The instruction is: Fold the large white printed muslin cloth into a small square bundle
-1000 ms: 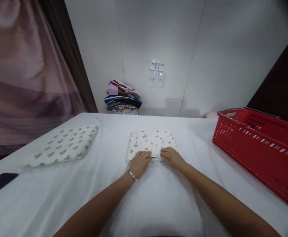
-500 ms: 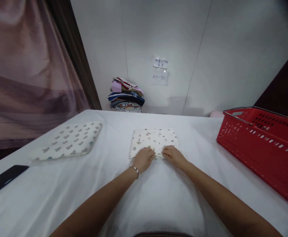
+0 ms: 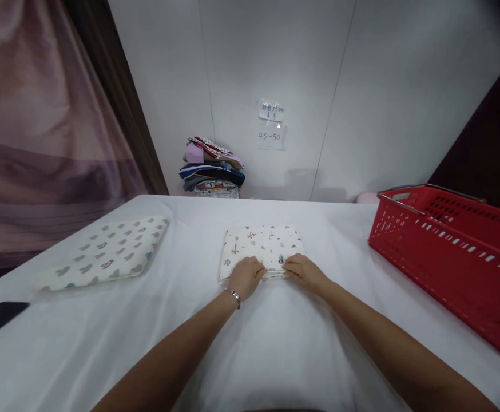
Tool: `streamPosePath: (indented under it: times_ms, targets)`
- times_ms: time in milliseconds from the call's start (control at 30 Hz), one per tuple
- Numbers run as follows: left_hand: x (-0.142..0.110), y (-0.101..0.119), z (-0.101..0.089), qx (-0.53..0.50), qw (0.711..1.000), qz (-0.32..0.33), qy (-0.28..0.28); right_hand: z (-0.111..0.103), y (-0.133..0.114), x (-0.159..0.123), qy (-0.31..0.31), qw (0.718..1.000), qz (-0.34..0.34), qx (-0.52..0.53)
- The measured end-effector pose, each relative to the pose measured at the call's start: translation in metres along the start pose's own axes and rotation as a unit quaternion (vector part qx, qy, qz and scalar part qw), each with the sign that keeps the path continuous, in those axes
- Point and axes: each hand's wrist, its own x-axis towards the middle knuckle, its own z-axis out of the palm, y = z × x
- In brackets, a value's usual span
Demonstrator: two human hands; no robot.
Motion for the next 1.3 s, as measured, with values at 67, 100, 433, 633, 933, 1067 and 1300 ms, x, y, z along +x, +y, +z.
streamPosePath:
  times_ms: [67,100,433,633,933,1067,1300]
  targets:
    - [0.000,-0.001,0.001,-0.002,1.000,0.004,0.006,-0.004,0.001,-0.003,0.000,1.000,0.004,-0.001]
    - [0.000,-0.001,0.001,-0.004,1.000,0.009,0.008,-0.006,0.002,-0.004,0.000,1.000,0.004,-0.002]
    - [0.010,-0.002,-0.002,-0.022,0.998,0.047,-0.040,-0.018,0.024,-0.019,-0.003,1.000,0.024,-0.007]
    - [0.012,-0.003,-0.002,-0.068,0.997,0.011,-0.040,-0.021,0.034,-0.027,-0.004,0.999,0.040,0.023]
    - [0.018,-0.003,-0.007,-0.090,0.993,-0.009,-0.075,-0.032,0.039,-0.015,-0.060,0.995,0.067,0.040]
    - [0.018,-0.001,-0.007,-0.082,0.994,-0.011,-0.068,-0.033,0.033,-0.014,-0.077,0.994,0.073,-0.001]
    - [0.011,0.000,-0.003,-0.073,0.997,0.018,-0.017,-0.037,0.023,-0.010,-0.045,0.990,0.079,-0.112]
